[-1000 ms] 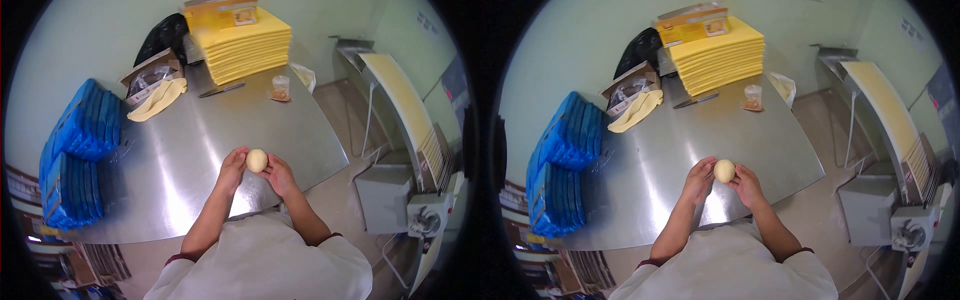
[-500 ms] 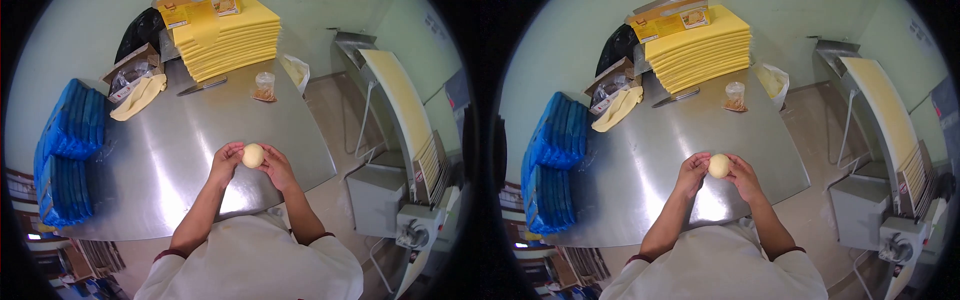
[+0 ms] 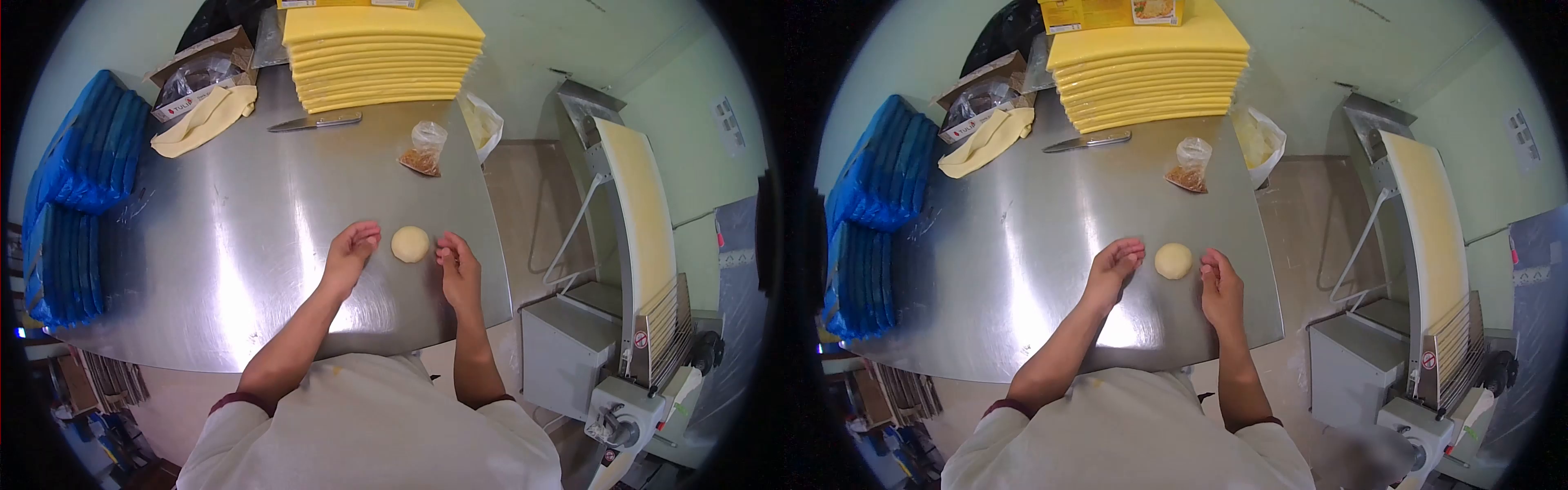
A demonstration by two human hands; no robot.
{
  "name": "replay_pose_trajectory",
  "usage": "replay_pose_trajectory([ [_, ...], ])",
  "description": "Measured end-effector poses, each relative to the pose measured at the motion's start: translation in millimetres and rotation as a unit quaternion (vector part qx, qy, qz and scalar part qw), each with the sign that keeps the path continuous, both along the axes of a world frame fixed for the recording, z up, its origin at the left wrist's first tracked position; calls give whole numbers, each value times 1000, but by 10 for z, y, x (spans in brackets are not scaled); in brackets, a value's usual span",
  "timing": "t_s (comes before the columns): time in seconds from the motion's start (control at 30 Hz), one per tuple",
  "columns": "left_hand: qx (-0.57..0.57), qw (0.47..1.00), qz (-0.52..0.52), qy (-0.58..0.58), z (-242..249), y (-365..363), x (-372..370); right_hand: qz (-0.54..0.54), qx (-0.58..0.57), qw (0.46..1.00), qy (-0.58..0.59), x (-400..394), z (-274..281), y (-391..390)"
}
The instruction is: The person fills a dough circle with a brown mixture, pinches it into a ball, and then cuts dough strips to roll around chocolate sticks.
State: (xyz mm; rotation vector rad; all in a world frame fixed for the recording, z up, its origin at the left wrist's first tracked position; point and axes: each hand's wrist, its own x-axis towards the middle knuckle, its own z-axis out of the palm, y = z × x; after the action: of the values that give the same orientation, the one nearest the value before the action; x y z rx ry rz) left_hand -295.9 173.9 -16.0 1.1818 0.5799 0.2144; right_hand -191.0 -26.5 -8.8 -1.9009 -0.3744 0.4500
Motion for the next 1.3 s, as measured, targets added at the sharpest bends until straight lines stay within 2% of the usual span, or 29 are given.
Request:
replay_pose_trajectory([
  [0.07, -65, 998, 1, -1, -45, -69, -82, -26, 133, 989, 59, -1, -161, 66],
  [0.17, -113, 994, -1, -15, -37, -201, -45, -52, 182, 978, 91, -104, -220, 152],
  [0.27, -123, 992, 3, -22, 13, -242, -10, -52, 144, 983, 105, -144, -190, 111],
  [0.37, -112, 993, 37, -27, -28, -241, -63, -39, 0, 999, 8, -25, 12, 57],
  [0.47, -116, 993, 22, -23, -92, -237, -114, 0, -16, 990, -142, -36, 107, 118],
  [0.6, -116, 992, -21, -37, -151, -265, -89, 134, -78, 959, -237, -149, 168, 241],
  [0.63, -101, 994, -31, -35, -179, -237, -93, 158, -76, 952, -251, -112, 129, 226],
  [0.7, -46, 998, -16, -30, -195, -173, -188, 103, -124, 929, -333, -102, 176, 234],
  [0.8, 61, 998, -11, -24, -270, 36, -520, 89, -134, 917, -366, -200, 403, 411],
  [0.9, 110, 992, 51, -43, -251, 330, -1146, 146, -156, 892, -399, -161, 374, 635],
  [1.03, 222, 953, 206, -15, -301, 707, -2078, 213, -33, 926, -310, -73, 610, 1548],
  [1.1, 204, 937, 280, 50, -161, 822, -2482, 245, -11, 939, -240, 38, 594, 2236],
  [1.13, 236, 922, 301, 57, -129, 878, -2666, 253, -10, 947, -196, 98, 499, 2613],
  [1.2, 256, 902, 341, 64, -100, 962, -2942, 298, -29, 927, -225, 231, 324, 3387],
  [1.3, 269, 887, 364, 89, -45, 1031, -3175, 303, -116, 903, -281, 235, 429, 4408],
])
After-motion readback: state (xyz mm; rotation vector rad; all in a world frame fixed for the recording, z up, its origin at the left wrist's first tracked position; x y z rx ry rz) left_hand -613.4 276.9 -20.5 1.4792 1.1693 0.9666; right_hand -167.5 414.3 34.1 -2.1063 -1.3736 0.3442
